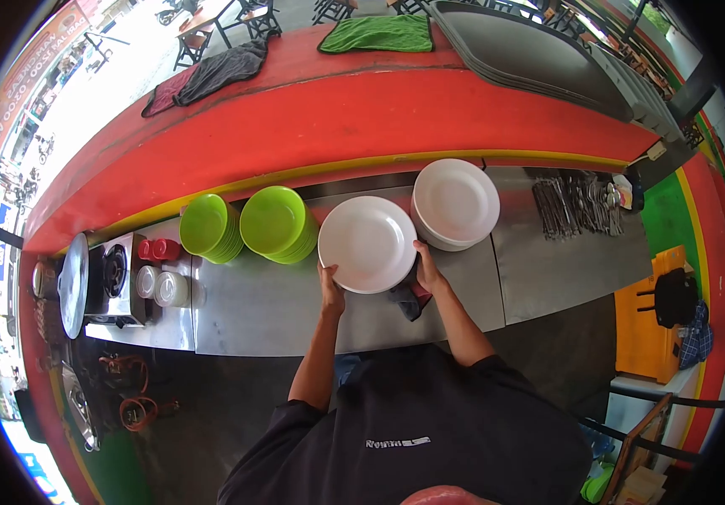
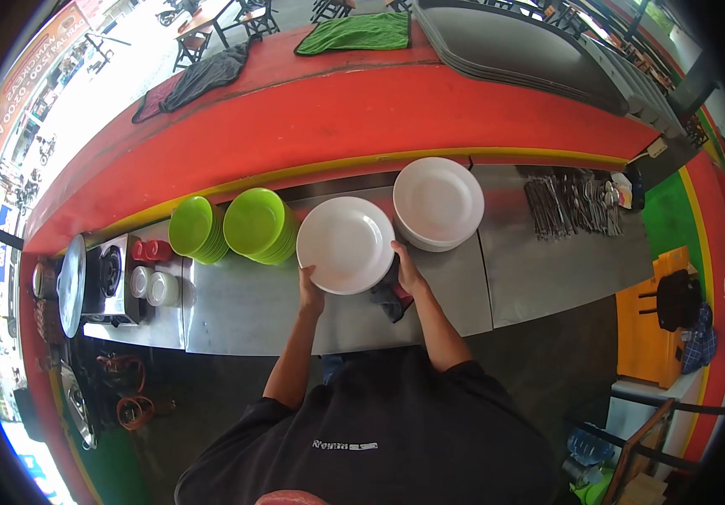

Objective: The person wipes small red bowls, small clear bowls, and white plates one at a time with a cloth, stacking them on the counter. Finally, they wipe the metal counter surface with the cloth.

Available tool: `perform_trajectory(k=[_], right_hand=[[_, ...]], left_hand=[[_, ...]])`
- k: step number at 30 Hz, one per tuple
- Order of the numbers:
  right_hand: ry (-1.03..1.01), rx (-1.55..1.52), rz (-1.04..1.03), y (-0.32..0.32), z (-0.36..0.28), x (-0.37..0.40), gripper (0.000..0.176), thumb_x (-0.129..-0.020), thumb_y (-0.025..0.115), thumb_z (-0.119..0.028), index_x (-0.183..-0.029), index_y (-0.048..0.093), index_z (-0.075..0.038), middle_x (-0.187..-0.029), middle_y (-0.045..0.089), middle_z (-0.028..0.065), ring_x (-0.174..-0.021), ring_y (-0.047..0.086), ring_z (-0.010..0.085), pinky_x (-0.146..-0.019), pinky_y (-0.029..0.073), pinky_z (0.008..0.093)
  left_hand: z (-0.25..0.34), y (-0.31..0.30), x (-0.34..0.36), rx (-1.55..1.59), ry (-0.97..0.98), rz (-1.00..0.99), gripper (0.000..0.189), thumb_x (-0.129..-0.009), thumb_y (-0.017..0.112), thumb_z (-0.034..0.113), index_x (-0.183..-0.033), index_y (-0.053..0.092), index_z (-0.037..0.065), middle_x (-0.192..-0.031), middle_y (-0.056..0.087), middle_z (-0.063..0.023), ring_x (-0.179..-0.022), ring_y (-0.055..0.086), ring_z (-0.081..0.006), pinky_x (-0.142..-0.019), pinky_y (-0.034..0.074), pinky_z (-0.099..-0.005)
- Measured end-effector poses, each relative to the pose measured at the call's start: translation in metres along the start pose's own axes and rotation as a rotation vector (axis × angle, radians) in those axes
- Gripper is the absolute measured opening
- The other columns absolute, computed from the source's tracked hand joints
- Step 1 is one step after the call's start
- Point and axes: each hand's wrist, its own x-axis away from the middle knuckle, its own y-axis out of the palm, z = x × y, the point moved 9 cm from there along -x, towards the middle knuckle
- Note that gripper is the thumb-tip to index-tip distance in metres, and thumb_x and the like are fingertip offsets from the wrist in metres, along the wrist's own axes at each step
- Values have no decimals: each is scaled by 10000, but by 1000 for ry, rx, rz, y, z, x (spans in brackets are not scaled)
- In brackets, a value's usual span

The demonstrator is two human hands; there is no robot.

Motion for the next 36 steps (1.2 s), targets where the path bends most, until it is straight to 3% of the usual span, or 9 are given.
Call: perform_trajectory(k=[8, 17, 21, 28, 29, 32, 36], right_hand=[[40, -29, -22, 0, 25, 26, 841, -872, 564, -608, -1440, 395, -10, -1438, 463, 140, -1337, 419, 258, -1139, 286, 417], [143, 15, -65, 25, 74, 59, 818, -890, 497, -616, -1425, 404, -4, -1395, 510, 156, -1262, 509, 273, -1058, 396, 432], [194, -21, -72, 51, 103, 70, 769, -905, 510, -581, -1407, 421, -6, -1387, 511, 128, -1281, 479, 259, -1092, 349, 421], [219, 6, -77, 125, 150, 73, 796, -886, 523, -615, -1419, 404, -36, -1346, 538, 110, -1222, 523, 234, -987, 447, 415], [246, 67, -115, 124, 167, 67, 826, -877, 513, -631, -1428, 413, -22, -1389, 514, 143, -1253, 514, 282, -1034, 420, 463], [225, 24, -146, 153, 196, 56, 774, -882, 546, -593, -1399, 418, -32, -1321, 543, 101, -1194, 532, 211, -973, 448, 373], [172, -40, -118, 212, 210, 48, 738, -894, 558, -538, -1392, 421, -11, -1320, 542, 100, -1229, 498, 206, -1042, 375, 351]], left_hand=[[-9, -23, 46, -32, -24, 83, 765, -801, 552, 274, -1503, 262, 190, -1397, 415, -95, -1292, 422, -270, -1022, 414, -430], [22, -52, 97, -37, 5, 47, 862, -774, 536, 227, -1534, 159, 78, -1465, 350, -143, -1346, 368, -289, -1091, 339, -404], [41, -88, 113, -64, 49, 69, 873, -767, 533, 218, -1532, 149, 46, -1476, 344, -163, -1357, 357, -292, -1114, 298, -390], [90, -162, 130, -64, 93, 93, 859, -770, 525, 237, -1515, 174, -8, -1453, 378, -168, -1351, 364, -284, -1119, 284, -378], [95, -175, 130, -70, 91, 93, 855, -768, 524, 240, -1511, 183, -11, -1448, 383, -167, -1346, 369, -283, -1117, 286, -378], [122, -208, 132, -95, 102, 103, 842, -763, 519, 245, -1508, 213, -2, -1432, 400, -166, -1329, 386, -279, -1106, 305, -379], [158, -250, 133, -116, 93, 163, 803, -756, 512, 246, -1493, 275, 32, -1379, 448, -154, -1281, 432, -272, -1074, 351, -379]])
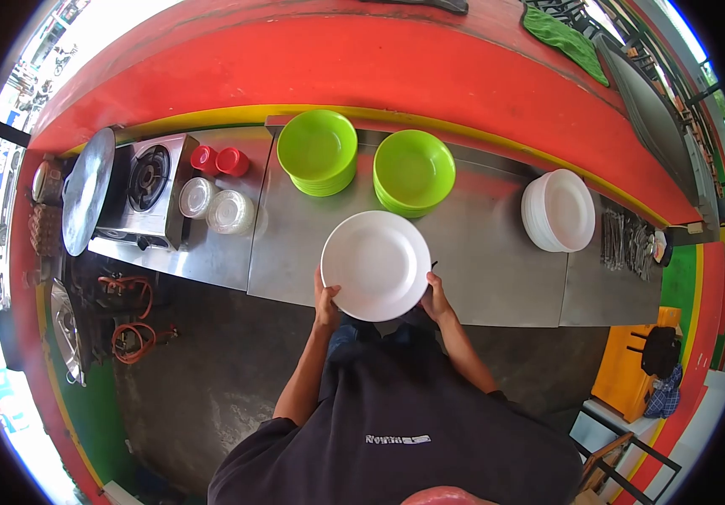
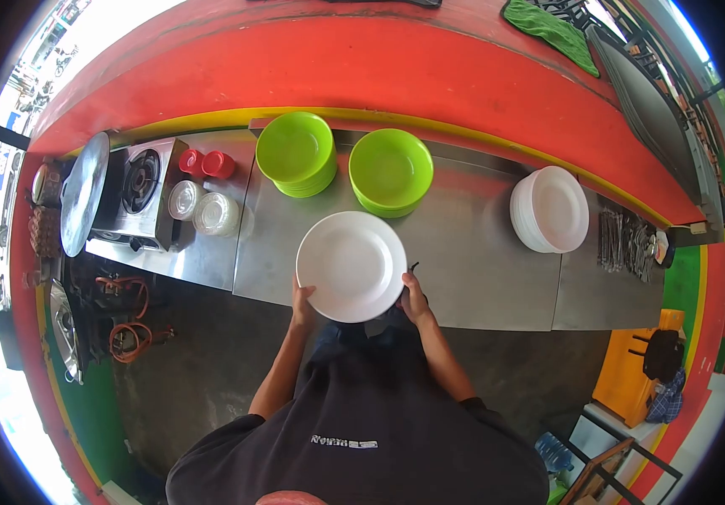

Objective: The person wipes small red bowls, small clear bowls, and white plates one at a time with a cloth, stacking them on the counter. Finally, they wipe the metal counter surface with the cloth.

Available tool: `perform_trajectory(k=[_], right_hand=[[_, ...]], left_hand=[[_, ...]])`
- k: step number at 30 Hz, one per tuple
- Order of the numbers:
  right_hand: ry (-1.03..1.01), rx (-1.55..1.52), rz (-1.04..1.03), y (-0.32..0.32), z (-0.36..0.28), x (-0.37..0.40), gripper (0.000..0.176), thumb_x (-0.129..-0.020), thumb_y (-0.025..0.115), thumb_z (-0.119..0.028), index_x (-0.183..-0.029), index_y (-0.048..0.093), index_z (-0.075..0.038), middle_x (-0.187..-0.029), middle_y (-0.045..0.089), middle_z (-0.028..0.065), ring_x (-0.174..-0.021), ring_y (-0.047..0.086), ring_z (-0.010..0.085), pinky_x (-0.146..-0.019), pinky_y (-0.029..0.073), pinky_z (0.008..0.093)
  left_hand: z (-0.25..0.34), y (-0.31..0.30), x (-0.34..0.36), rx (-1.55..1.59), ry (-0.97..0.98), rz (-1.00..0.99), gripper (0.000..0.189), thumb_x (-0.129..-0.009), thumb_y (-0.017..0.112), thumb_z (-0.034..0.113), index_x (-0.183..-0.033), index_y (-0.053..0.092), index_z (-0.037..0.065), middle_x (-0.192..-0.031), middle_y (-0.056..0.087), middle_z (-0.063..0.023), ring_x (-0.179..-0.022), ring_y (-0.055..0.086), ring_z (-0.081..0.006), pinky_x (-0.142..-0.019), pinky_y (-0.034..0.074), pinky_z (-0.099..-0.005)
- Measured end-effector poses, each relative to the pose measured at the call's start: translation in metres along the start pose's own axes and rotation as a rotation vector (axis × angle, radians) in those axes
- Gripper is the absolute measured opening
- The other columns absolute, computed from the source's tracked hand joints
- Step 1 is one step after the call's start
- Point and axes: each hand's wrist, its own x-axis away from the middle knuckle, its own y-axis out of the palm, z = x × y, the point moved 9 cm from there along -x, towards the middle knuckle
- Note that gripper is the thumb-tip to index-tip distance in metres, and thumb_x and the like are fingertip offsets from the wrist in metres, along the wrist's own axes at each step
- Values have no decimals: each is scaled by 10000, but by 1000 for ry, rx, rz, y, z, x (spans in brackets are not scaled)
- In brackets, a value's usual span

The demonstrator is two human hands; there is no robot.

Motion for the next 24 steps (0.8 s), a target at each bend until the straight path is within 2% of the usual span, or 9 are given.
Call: perform_trajectory(k=[2, 6, 8, 11, 14, 18, 19, 22, 24], right_hand=[[15, -22, 1, 19, 15, -11, 719, -898, 562, -510, -1388, 425, -2, -1321, 542, 98, -1247, 484, 205, -1071, 342, 348], [77, 48, -8, 43, 49, -38, 684, -897, 552, -478, -1392, 439, -20, -1323, 545, 88, -1248, 481, 197, -1065, 341, 342], [3, 47, 5, 59, 55, -53, 656, -905, 537, -451, -1396, 445, -27, -1333, 551, 85, -1241, 490, 188, -1053, 351, 332], [-72, 17, -75, 110, 34, -58, 578, -923, 535, -412, -1333, 510, -5, -1308, 580, 86, -1211, 514, 174, -1040, 367, 328], [-70, -24, -83, 134, 32, -68, 527, -941, 532, -383, -1290, 546, 12, -1254, 613, 86, -1176, 541, 172, -1037, 372, 328], [-62, -16, -90, 142, 34, -80, 499, -955, 533, -380, -1262, 563, 12, -1201, 638, 72, -1116, 571, 155, -1000, 407, 317], [-80, 25, -97, 143, 31, -82, 501, -954, 529, -389, -1259, 564, 6, -1202, 637, 69, -1110, 574, 152, -1001, 410, 317], [-28, 29, -117, 146, 29, -78, 524, -957, 530, -431, -1287, 553, -25, -1257, 619, 66, -1189, 547, 171, -1050, 386, 346], [-56, 59, -105, 147, 24, -77, 532, -967, 523, -438, -1303, 546, -27, -1278, 611, 67, -1200, 543, 167, -1052, 385, 343]], left_hand=[[18, -19, -6, 11, 1, 12, 754, -758, 513, 239, -1462, 324, 45, -1332, 480, -145, -1247, 457, -266, -1052, 373, -379], [50, -54, -21, 29, 27, 12, 667, -766, 512, 220, -1399, 391, 48, -1257, 522, -128, -1194, 489, -252, -1021, 398, -379], [61, -67, -27, 57, 14, 16, 627, -778, 507, 209, -1375, 406, 48, -1243, 521, -127, -1189, 493, -248, -1013, 406, -382], [69, -92, -38, 76, -5, 47, 596, -797, 507, 222, -1361, 418, 51, -1228, 526, -124, -1175, 506, -249, -1001, 415, -381], [62, -122, -54, 93, -15, 66, 586, -813, 504, 228, -1365, 416, 51, -1227, 529, -124, -1156, 519, -250, -992, 422, -378], [64, -136, -62, 92, 7, 129, 462, -894, 444, 297, -1252, 497, 8, -1152, 576, -131, -1085, 571, -277, -945, 462, -402], [60, -140, -69, 120, 9, 89, 502, -896, 436, 310, -1274, 494, -16, -1170, 584, -142, -1109, 576, -283, -957, 460, -406], [59, -133, -70, 160, -29, 14, 525, -864, 452, 234, -1362, 433, 70, -1235, 533, -128, -1140, 545, -267, -969, 456, -402], [67, -123, -65, 139, -28, 43, 507, -902, 424, 293, -1334, 452, 28, -1221, 558, -140, -1137, 557, -271, -963, 459, -399]])
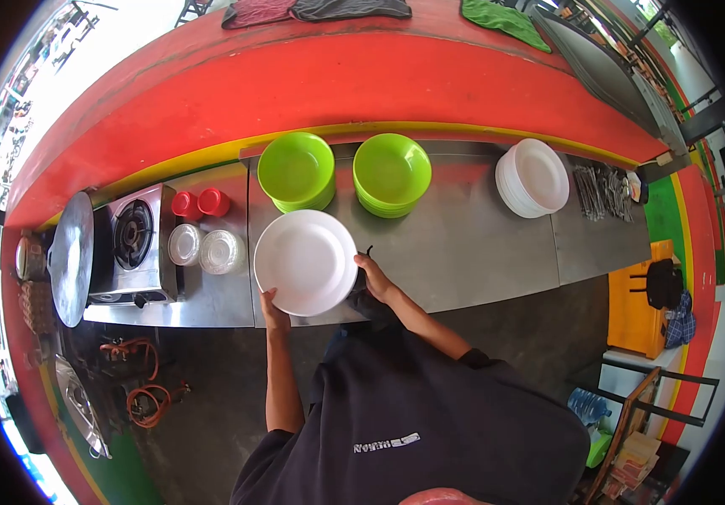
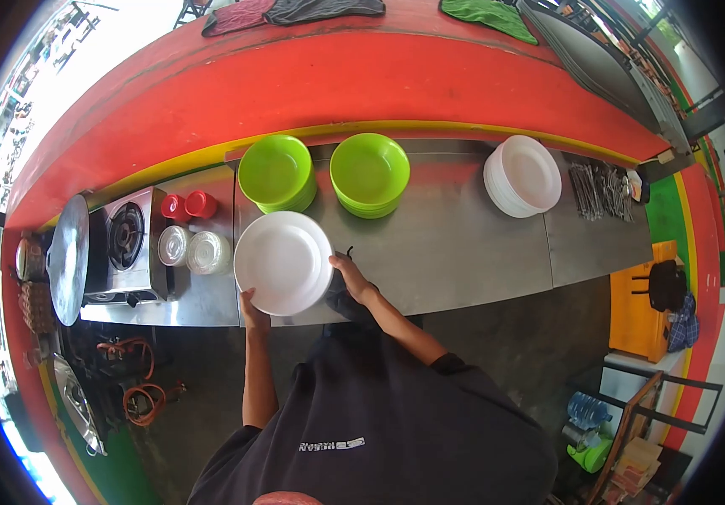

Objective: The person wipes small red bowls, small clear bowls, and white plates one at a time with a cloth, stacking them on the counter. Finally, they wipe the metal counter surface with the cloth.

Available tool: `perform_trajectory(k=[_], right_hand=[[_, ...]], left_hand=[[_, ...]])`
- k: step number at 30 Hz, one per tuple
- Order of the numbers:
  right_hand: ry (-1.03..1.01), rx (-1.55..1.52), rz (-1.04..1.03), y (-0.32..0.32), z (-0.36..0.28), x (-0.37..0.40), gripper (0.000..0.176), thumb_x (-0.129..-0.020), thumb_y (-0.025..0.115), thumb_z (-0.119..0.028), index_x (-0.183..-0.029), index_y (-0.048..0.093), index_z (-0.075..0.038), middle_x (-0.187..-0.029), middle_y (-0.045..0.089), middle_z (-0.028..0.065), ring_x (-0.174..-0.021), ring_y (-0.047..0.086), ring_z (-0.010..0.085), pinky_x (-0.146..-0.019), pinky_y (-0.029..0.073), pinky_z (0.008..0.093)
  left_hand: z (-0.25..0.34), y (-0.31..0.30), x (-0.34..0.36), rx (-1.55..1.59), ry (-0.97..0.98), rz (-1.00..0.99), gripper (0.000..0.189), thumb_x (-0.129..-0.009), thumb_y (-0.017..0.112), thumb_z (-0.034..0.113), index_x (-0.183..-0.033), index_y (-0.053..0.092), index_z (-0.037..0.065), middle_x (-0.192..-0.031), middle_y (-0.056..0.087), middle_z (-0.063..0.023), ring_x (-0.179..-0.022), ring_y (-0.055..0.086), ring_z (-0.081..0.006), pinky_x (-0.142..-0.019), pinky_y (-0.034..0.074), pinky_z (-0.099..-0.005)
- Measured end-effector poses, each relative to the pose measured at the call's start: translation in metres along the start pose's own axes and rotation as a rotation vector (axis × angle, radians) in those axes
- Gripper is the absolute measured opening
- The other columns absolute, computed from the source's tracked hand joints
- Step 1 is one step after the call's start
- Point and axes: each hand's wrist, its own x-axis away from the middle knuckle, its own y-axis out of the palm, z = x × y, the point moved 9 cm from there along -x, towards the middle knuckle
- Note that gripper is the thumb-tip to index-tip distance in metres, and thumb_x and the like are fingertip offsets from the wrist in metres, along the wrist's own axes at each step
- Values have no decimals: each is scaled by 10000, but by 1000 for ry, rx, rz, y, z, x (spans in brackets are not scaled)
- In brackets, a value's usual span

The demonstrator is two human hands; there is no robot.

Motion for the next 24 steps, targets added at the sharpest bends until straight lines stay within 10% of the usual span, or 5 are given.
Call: perform_trajectory(k=[8, 17, 24], right_hand=[[-62, 134, 46, -21, 13, -4, 550, -984, 511, -469, -1298, 545, -19, -1311, 597, 93, -1203, 551, 169, -1048, 398, 346], [-233, -462, 582, -123, -16, 39, 402, -967, 587, -417, -1149, 584, -59, -1117, 632, 51, -980, 613, 164, -900, 473, 312], [-369, -564, 929, -254, -57, 119, 620, -900, 628, -533, -1362, 484, -145, -1320, 517, 36, -1237, 487, 181, -1067, 346, 381]], left_hand=[[11, 10, 17, -122, -1, -20, 526, -970, 410, 375, -1348, 443, 12, -1256, 553, -146, -1202, 527, -266, -1022, 407, -385], [96, 44, 53, -543, 503, 335, 628, -966, 598, 378, -1416, 403, -15, -1376, 497, -176, -1280, 488, -258, -1052, 393, -408], [97, 220, 63, -539, 598, -76, 367, -986, 602, 196, -1247, 535, -52, -1159, 634, -161, -1028, 627, -235, -926, 491, -360]])
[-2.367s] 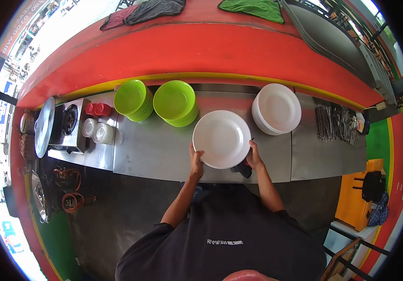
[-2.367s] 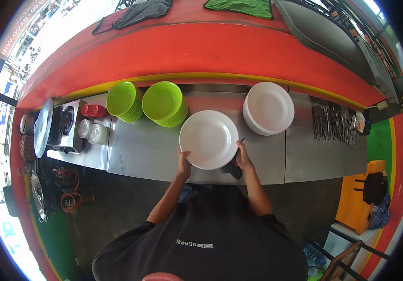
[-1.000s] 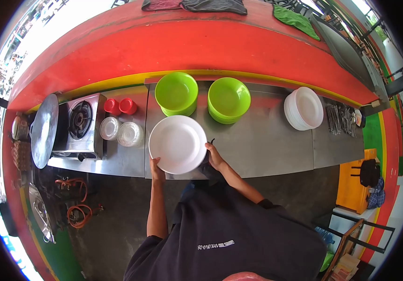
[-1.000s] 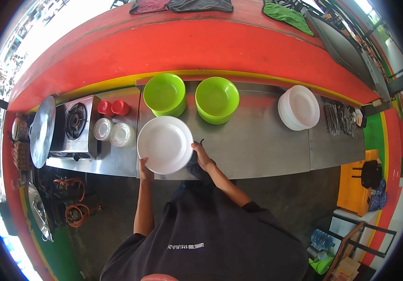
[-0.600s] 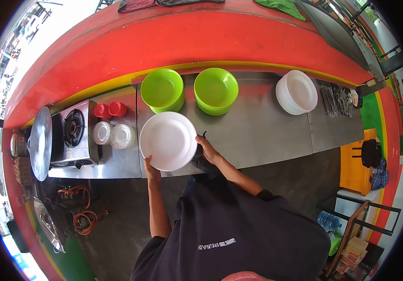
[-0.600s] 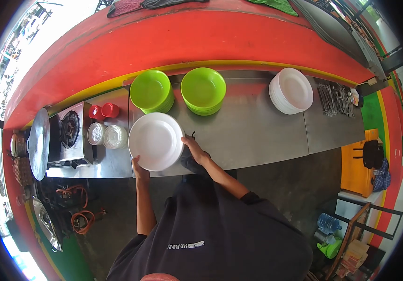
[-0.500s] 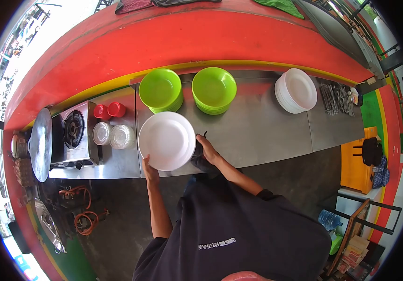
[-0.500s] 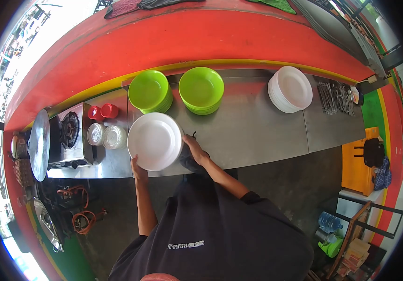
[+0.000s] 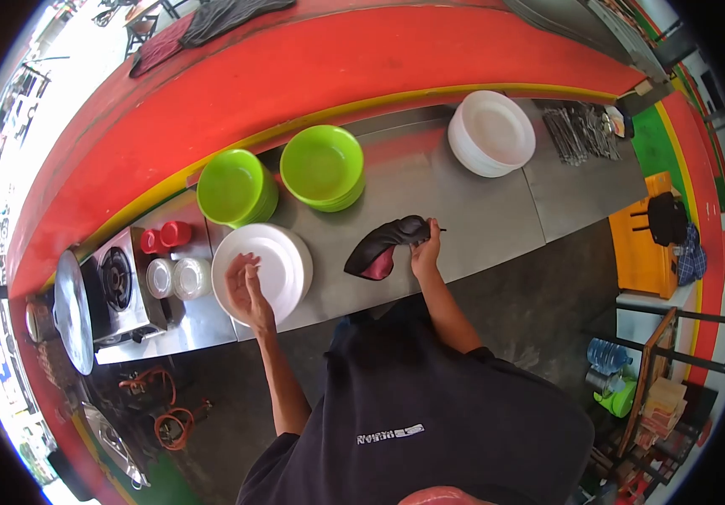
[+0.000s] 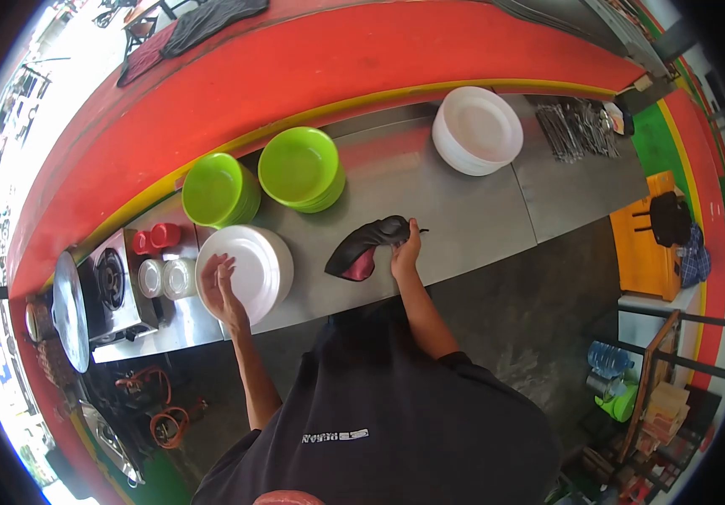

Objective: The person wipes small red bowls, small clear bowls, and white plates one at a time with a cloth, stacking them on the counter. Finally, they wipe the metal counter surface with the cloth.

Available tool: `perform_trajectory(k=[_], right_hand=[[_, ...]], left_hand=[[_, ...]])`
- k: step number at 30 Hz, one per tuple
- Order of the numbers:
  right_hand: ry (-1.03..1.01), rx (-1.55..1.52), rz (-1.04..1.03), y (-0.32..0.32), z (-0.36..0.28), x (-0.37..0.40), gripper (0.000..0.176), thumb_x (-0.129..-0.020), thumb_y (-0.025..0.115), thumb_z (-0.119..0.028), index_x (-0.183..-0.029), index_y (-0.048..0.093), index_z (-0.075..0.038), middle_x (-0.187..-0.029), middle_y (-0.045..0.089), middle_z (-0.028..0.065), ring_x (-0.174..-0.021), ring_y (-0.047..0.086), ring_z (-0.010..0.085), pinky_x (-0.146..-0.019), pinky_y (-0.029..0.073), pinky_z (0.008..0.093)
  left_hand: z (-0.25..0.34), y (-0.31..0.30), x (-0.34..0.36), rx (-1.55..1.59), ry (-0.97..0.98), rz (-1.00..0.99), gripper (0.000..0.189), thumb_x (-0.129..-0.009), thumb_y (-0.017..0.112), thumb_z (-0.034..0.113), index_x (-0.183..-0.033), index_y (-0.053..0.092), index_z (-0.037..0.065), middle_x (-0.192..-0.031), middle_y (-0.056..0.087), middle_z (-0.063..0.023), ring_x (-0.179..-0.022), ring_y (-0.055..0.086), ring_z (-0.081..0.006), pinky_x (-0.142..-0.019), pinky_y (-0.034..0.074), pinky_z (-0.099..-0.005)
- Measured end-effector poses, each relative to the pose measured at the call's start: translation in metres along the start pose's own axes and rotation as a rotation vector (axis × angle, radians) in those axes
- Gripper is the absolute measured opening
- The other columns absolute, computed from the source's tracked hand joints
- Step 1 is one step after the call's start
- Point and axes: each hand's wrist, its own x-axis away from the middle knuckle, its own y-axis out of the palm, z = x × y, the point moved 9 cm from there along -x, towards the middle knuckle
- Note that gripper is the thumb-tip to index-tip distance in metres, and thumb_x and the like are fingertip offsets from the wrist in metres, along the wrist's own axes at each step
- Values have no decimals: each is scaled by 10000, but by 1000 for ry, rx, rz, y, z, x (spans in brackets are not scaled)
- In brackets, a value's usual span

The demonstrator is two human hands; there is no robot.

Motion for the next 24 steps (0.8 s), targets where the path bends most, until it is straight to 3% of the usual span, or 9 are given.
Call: perform_trajectory(k=[1, 4, 7, 10, 14, 18, 19, 22, 24], right_hand=[[-29, -16, 2, -8, -18, -10, 648, -896, 653, -473, -1413, 461, -132, -1350, 519, 40, -1248, 455, 179, -1036, 340, 396], [-186, 275, 155, -36, -90, -27, 764, -899, 648, -444, -1495, 359, -64, -1460, 425, 126, -1339, 398, 257, -1099, 287, 409], [-546, 593, 231, -80, -155, -70, 846, -890, 653, -428, -1516, 280, 3, -1527, 303, 237, -1420, 303, 337, -1147, 238, 433], [-585, 741, 370, -120, -215, -103, 875, -877, 697, -303, -1513, 224, 68, -1509, 327, 248, -1388, 360, 315, -1143, 266, 377], [-439, 465, 204, -116, -292, -129, 1001, -855, 680, -509, -1524, 197, 58, -1567, 198, 276, -1450, 245, 346, -1170, 210, 399], [-320, 383, 72, -123, -335, -202, 1046, -860, 637, -580, -1535, 155, 58, -1549, 246, 267, -1426, 298, 344, -1158, 239, 380], [-307, 383, 51, -121, -340, -218, 944, -894, 607, -552, -1512, 240, 60, -1510, 348, 224, -1386, 372, 304, -1137, 276, 367], [-176, 268, -272, -83, -344, -242, 813, -923, 591, -526, -1455, 359, 43, -1442, 456, 157, -1326, 441, 240, -1115, 307, 357], [-128, 306, -289, -49, -352, -229, 740, -935, 582, -521, -1418, 413, 13, -1398, 502, 114, -1286, 474, 210, -1100, 323, 348]], left_hand=[[4, 28, 2, 19, 13, -51, 303, -986, 597, 148, -1216, 556, -45, -1073, 664, -145, -932, 648, -213, -864, 510, -336], [-12, 120, 18, 97, -169, -257, 310, -999, 583, 182, -1219, 559, -34, -1056, 670, -146, -927, 652, -193, -833, 514, -319], [-73, 210, 54, 98, -389, -488, 347, -1017, 558, 243, -1257, 550, -7, -1091, 669, -127, -967, 650, -192, -863, 508, -324], [-130, 287, 95, 77, -585, -600, 463, -1025, 521, 359, -1328, 507, 9, -1200, 633, -128, -1070, 626, -219, -932, 489, -365], [-183, 362, 124, 167, -835, -560, 700, -993, 457, 567, -1441, 402, 31, -1373, 525, -167, -1230, 547, -281, -1022, 435, -429], [-211, 431, 118, 224, -891, -530, 876, -934, 410, 706, -1509, 297, 55, -1472, 409, -196, -1325, 453, -318, -1079, 365, -480], [-214, 446, 115, 234, -902, -524, 883, -930, 392, 721, -1515, 285, 68, -1485, 393, -192, -1340, 434, -319, -1088, 348, -495], [-209, 485, 102, 229, -910, -490, 927, -900, 388, 763, -1535, 246, 102, -1518, 342, -196, -1378, 385, -334, -1105, 305, -537], [-204, 508, 89, 218, -882, -492, 976, -867, 420, 784, -1551, 200, 123, -1543, 295, -203, -1408, 334, -357, -1113, 264, -574]])
